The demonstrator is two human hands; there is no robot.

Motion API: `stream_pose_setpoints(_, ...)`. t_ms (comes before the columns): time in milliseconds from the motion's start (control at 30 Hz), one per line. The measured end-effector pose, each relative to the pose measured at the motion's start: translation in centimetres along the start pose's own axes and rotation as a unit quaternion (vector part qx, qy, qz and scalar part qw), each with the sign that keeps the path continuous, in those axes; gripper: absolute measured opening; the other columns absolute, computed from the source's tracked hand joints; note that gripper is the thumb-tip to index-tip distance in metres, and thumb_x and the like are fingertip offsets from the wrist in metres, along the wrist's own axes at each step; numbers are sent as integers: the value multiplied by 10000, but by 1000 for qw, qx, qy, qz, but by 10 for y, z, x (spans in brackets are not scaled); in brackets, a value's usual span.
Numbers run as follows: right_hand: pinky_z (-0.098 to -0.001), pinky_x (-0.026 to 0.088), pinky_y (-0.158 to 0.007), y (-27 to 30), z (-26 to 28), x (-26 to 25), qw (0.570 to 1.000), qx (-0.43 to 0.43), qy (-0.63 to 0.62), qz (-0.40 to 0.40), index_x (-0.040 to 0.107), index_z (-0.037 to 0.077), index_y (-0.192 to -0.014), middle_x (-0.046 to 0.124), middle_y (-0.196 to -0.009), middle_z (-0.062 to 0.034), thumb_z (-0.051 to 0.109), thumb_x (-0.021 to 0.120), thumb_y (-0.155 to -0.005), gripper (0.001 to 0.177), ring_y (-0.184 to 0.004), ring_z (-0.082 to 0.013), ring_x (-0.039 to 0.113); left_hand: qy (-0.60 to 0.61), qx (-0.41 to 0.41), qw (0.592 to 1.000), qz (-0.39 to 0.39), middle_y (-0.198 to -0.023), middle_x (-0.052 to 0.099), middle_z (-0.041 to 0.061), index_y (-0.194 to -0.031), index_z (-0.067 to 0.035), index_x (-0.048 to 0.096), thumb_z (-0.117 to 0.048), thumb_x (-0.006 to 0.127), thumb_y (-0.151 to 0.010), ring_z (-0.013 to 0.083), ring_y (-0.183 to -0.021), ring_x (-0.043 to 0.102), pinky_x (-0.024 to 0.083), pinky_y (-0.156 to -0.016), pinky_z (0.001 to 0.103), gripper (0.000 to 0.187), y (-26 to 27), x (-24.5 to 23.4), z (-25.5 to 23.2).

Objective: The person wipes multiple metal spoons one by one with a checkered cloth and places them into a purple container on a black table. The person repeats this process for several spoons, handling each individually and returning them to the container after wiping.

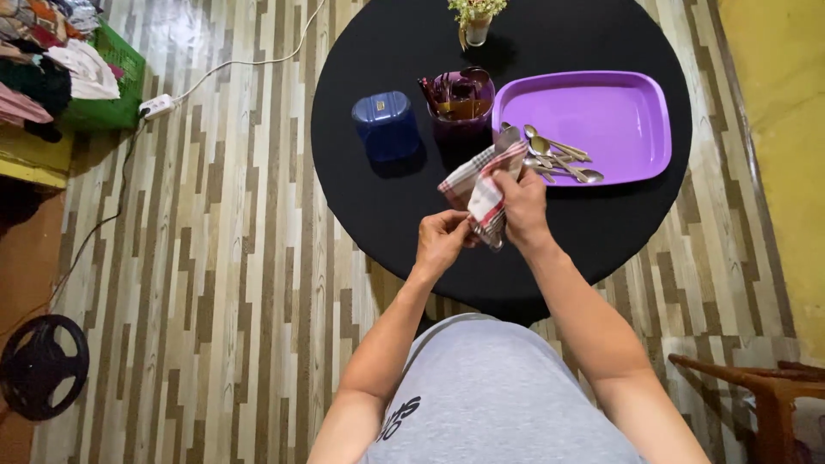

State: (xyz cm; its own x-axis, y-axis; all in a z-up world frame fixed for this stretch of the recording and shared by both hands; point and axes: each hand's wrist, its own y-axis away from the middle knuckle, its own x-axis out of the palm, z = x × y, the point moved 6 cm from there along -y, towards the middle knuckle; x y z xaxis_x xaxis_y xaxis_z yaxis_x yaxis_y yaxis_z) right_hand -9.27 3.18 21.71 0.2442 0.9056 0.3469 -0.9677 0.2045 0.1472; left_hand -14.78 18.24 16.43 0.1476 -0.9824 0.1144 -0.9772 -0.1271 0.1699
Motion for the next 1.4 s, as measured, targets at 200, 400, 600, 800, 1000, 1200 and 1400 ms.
stream_pose_setpoints(200,-243,553,-541,14,-13,8,999,21,22,26,671,76,-922,676,-733,-25,69,726,-842,97,-597,-89,661,-114,78,990,12,-714,748,154,-939,-68,817,-53,742,-877,172,-629,715,580,-514,333,98,-21,-6,-9)
stream_pose_setpoints(400,-312,538,-653,19,6,0,977,-39,195,82,727,85,-970,675,-789,-48,98,722,-857,114,-731,-130,617,-401,138,895,137,-783,759,164,-903,-105,794,-138,688,-851,435,-815,731,580,-703,536,123,-18,-13,-85)
stream_pose_setpoints(600,-322,537,-679,24,-13,5,950,-63,280,127,741,149,-965,689,-772,-30,146,765,-821,145,-760,-120,652,-198,233,952,7,-879,752,95,-1030,-154,803,-210,755,-919,277,-861,740,590,-733,379,133,-38,-8,-80)
stream_pose_setpoints(800,-303,499,-655,31,-16,5,953,-37,265,144,723,133,-921,665,-739,-14,136,750,-818,107,-716,-118,589,-109,130,985,-14,-836,757,64,-977,-147,824,-195,827,-837,131,-794,697,556,-703,298,148,-51,-7,-41)
stream_pose_setpoints(1000,-277,493,-628,40,-44,-4,961,-3,251,117,730,158,-894,673,-715,-6,148,745,-816,80,-677,-105,593,-52,49,995,-73,-731,746,15,-907,-145,827,-188,839,-775,98,-716,682,547,-643,273,139,-56,-13,3)
stream_pose_setpoints(1200,-286,480,-638,52,-46,-19,950,-11,260,171,702,129,-911,656,-734,-28,133,732,-852,67,-694,-117,564,-12,46,992,-118,-715,725,16,-848,-151,786,-145,792,-826,57,-671,634,523,-593,229,24,-54,-11,20)
stream_pose_setpoints(1400,-293,513,-706,46,-46,-62,960,-43,191,202,664,106,-940,676,-790,-18,116,736,-893,86,-757,-123,600,84,41,992,-83,-682,722,187,-1019,-58,596,-174,588,-1027,205,-584,732,606,-557,267,116,-47,-16,-25)
